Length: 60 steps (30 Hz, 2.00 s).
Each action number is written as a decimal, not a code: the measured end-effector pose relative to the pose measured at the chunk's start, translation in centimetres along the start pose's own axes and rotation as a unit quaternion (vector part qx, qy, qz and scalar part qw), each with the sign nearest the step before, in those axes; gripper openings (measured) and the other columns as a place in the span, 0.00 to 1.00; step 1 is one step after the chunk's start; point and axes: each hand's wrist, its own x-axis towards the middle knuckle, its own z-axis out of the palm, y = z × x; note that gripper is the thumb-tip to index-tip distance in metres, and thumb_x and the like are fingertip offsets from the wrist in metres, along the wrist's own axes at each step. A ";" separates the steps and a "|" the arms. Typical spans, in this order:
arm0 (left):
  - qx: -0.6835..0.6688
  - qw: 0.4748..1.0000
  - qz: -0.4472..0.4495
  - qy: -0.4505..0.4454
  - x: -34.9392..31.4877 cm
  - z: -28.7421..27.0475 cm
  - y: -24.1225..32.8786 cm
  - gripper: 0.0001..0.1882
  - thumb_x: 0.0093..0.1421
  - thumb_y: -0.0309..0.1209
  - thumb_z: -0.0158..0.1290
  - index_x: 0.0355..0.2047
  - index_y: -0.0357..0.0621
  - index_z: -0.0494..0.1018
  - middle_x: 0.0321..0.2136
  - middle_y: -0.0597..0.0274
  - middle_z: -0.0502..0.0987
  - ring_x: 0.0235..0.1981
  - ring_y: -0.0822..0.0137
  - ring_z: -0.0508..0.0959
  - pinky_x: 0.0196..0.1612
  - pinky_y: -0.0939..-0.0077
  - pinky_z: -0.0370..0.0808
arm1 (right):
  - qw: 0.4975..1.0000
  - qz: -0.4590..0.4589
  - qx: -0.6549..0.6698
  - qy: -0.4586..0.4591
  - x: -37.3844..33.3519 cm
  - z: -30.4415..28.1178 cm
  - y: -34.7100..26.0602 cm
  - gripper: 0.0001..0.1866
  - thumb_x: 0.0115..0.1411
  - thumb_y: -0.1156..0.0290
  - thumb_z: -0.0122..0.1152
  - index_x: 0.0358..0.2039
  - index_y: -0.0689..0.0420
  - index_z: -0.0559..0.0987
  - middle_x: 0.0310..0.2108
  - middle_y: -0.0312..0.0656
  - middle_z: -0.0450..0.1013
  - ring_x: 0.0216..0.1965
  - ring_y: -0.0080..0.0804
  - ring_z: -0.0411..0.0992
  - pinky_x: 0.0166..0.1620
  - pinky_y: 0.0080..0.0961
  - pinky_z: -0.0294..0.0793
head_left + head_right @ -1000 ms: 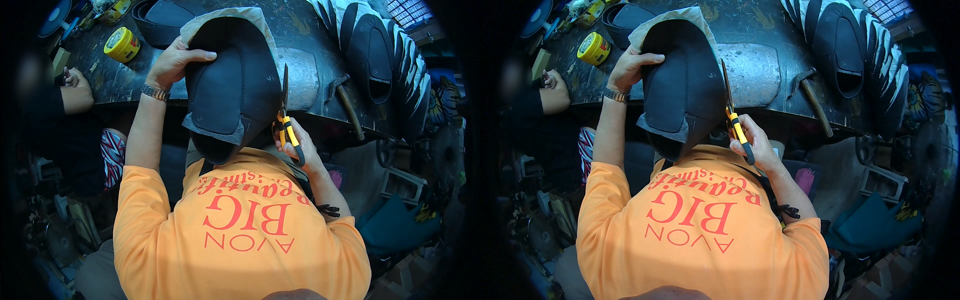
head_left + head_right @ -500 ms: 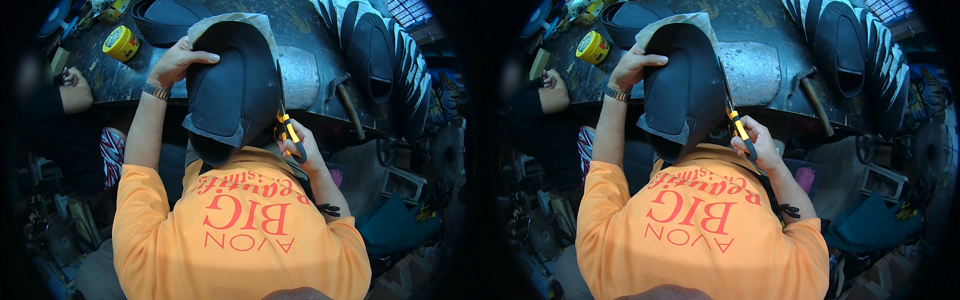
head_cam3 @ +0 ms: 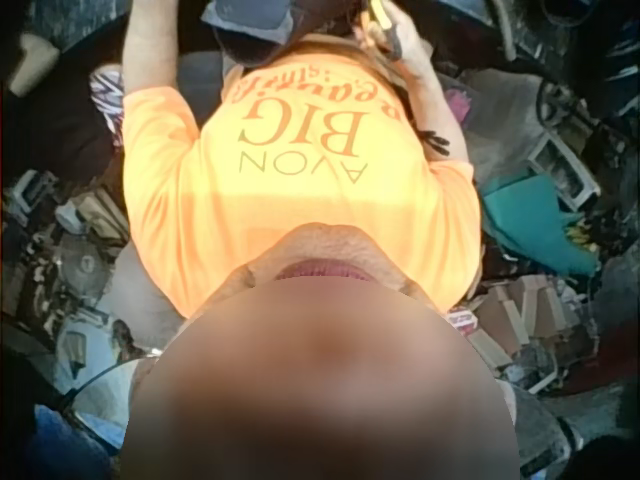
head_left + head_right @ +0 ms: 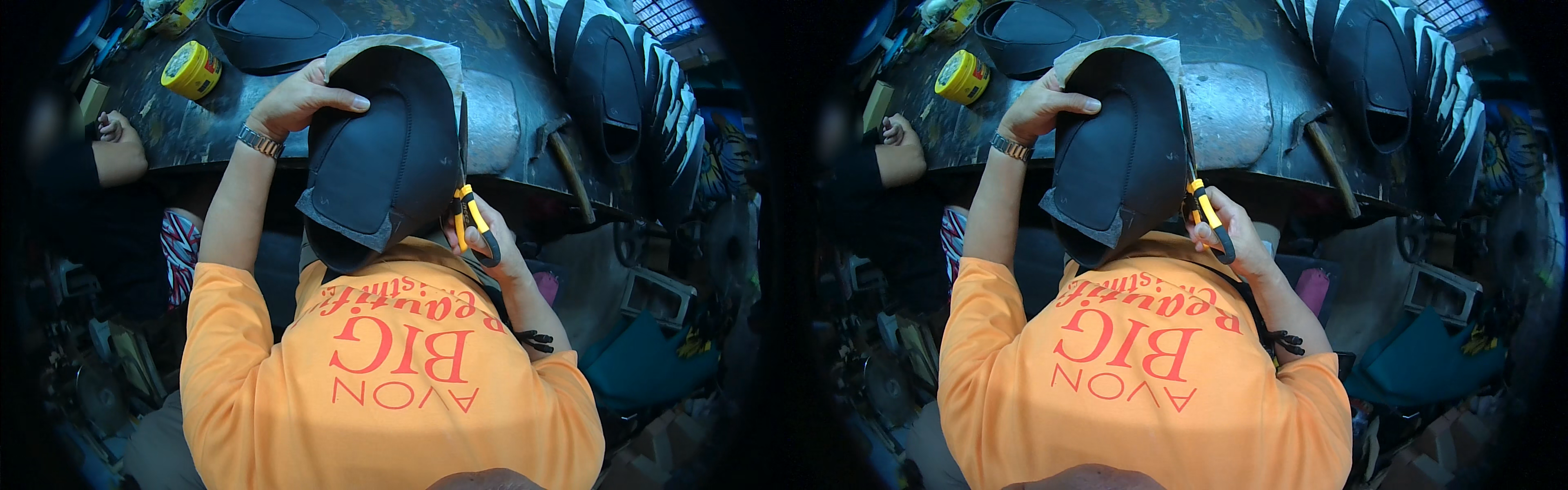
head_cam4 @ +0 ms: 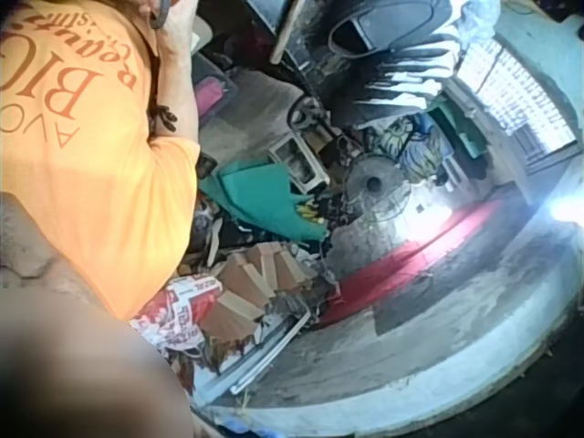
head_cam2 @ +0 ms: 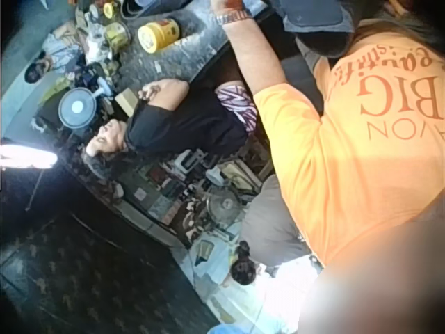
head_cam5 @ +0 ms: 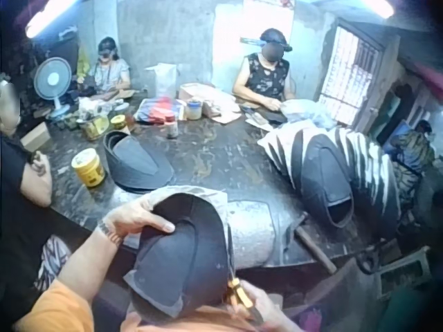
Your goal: The person uses shears to trim the edges of black shoe upper pieces. They pick up each piece, cut along its perimeter, and place it back on the table, repeating this for several pieces.
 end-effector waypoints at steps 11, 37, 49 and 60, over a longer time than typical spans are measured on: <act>-0.002 1.000 0.003 0.000 0.0 0.2 -0.1 0.28 0.50 0.23 0.64 0.53 0.41 0.71 0.42 0.62 0.79 0.43 0.71 0.77 0.51 0.77 0.72 | 1.000 -0.007 0.024 0.017 -0.6 -0.5 0.2 0.23 0.54 0.56 0.70 0.39 0.58 0.70 0.29 0.33 0.67 0.26 0.12 0.67 0.27 0.08 0.68; 0.157 0.963 -0.069 -0.206 0.5 0.3 2.3 0.23 0.50 0.25 0.64 0.48 0.37 0.75 0.40 0.63 0.80 0.40 0.73 0.76 0.50 0.80 0.71 | 0.994 0.091 -0.058 0.023 -1.6 -1.6 -2.1 0.43 0.38 0.37 0.74 0.41 0.62 0.72 0.22 0.34 0.68 0.16 0.15 0.67 0.22 0.08 0.65; 0.121 0.941 -0.144 -0.280 1.3 1.3 2.6 0.25 0.49 0.21 0.64 0.49 0.34 0.74 0.39 0.62 0.80 0.39 0.74 0.77 0.47 0.78 0.74 | 0.995 0.092 -0.032 -0.005 -1.7 -2.5 -2.2 0.37 0.40 0.45 0.76 0.41 0.62 0.73 0.22 0.34 0.68 0.17 0.15 0.66 0.19 0.09 0.61; 0.097 0.912 -0.170 -0.360 1.6 2.0 1.1 0.29 0.52 0.18 0.61 0.55 0.33 0.68 0.44 0.60 0.78 0.44 0.72 0.76 0.52 0.76 0.73 | 0.989 0.133 -0.060 -0.019 -1.6 -3.0 -3.3 0.31 0.40 0.52 0.76 0.37 0.60 0.74 0.22 0.33 0.69 0.17 0.14 0.68 0.21 0.08 0.68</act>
